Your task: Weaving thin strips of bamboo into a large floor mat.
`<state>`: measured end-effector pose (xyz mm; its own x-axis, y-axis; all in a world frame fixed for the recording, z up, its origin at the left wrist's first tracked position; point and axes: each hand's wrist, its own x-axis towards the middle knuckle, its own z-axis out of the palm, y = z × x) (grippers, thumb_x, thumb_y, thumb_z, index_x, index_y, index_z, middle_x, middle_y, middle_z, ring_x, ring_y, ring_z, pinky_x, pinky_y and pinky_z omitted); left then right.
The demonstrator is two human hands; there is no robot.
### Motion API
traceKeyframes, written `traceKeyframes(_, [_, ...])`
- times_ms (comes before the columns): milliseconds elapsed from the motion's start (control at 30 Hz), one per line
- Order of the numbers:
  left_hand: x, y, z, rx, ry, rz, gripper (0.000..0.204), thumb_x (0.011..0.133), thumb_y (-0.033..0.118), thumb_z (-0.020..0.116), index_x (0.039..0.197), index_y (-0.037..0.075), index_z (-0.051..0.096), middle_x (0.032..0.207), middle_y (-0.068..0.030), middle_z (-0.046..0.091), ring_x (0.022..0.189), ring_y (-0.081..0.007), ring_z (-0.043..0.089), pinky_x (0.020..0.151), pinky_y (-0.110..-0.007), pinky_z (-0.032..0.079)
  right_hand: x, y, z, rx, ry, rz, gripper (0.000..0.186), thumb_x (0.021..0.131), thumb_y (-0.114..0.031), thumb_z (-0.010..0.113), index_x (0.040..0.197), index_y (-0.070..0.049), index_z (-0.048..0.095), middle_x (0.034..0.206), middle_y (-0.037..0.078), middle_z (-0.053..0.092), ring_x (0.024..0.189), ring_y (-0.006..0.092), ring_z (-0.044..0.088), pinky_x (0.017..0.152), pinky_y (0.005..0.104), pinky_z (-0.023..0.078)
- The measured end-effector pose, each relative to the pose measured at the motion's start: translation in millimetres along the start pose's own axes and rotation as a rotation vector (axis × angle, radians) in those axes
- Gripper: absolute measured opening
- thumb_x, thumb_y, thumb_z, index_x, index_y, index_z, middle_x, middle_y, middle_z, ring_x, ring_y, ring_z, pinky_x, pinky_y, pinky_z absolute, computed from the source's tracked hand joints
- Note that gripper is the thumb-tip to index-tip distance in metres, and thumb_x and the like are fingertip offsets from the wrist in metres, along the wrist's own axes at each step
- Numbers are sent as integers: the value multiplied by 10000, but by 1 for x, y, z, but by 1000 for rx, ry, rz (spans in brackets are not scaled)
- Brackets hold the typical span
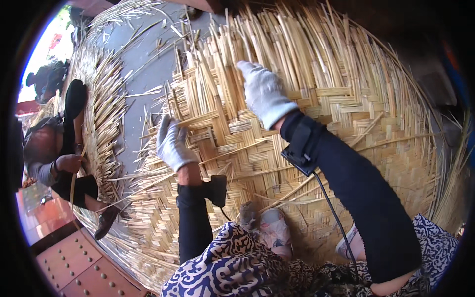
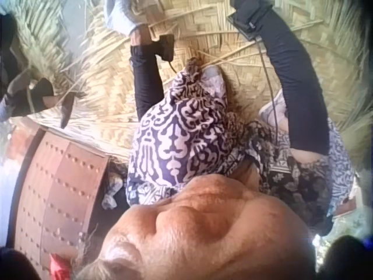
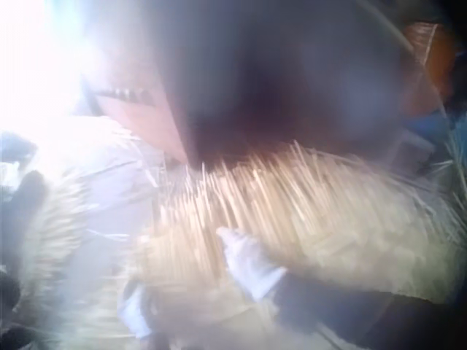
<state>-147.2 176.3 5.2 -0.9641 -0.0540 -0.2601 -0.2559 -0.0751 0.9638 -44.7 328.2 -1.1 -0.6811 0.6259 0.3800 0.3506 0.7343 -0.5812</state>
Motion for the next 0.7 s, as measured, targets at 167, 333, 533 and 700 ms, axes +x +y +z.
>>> traceKeyframes(167, [40, 14, -44, 11, -143, 91, 226, 775, -23, 558, 1000, -28, 567, 843, -128, 607, 687, -184, 602, 564, -251, 538, 5, -84, 32, 19, -463, -90, 361, 763, -237, 603, 1058, -50, 510, 888, 95, 579, 825, 249, 570, 738, 348, 465])
traceKeyframes(333, [48, 21, -38, 43, -501, 167, 161, 796, -15, 530, 945, -49, 578, 867, -134, 603, 772, -198, 603, 664, -283, 537, 17, -79, 33, -74, -682, 11, 276, 740, -347, 597, 821, -84, 603, 776, 106, 581, 766, 261, 573, 677, 381, 450])
traceKeyframes(533, [59, 1, -25, 484, -542, 197, 230, 753, 17, 596, 980, -19, 583, 908, -90, 602, 749, -120, 571, 648, -221, 480, 4, -77, 33, 156, -341, 102, 241, 752, -283, 577, 766, -43, 589, 678, 142, 582, 661, 300, 578, 600, 394, 446])
traceKeyframes(700, [64, 0, -22, 634, -522, 282, 441, 690, 49, 677, 1095, -12, 513, 824, -74, 599, 663, -101, 549, 587, -217, 452, 1, -70, 27, 213, -296, 155, 247, 745, -286, 585, 761, -39, 584, 655, 148, 574, 640, 307, 574, 581, 393, 448])
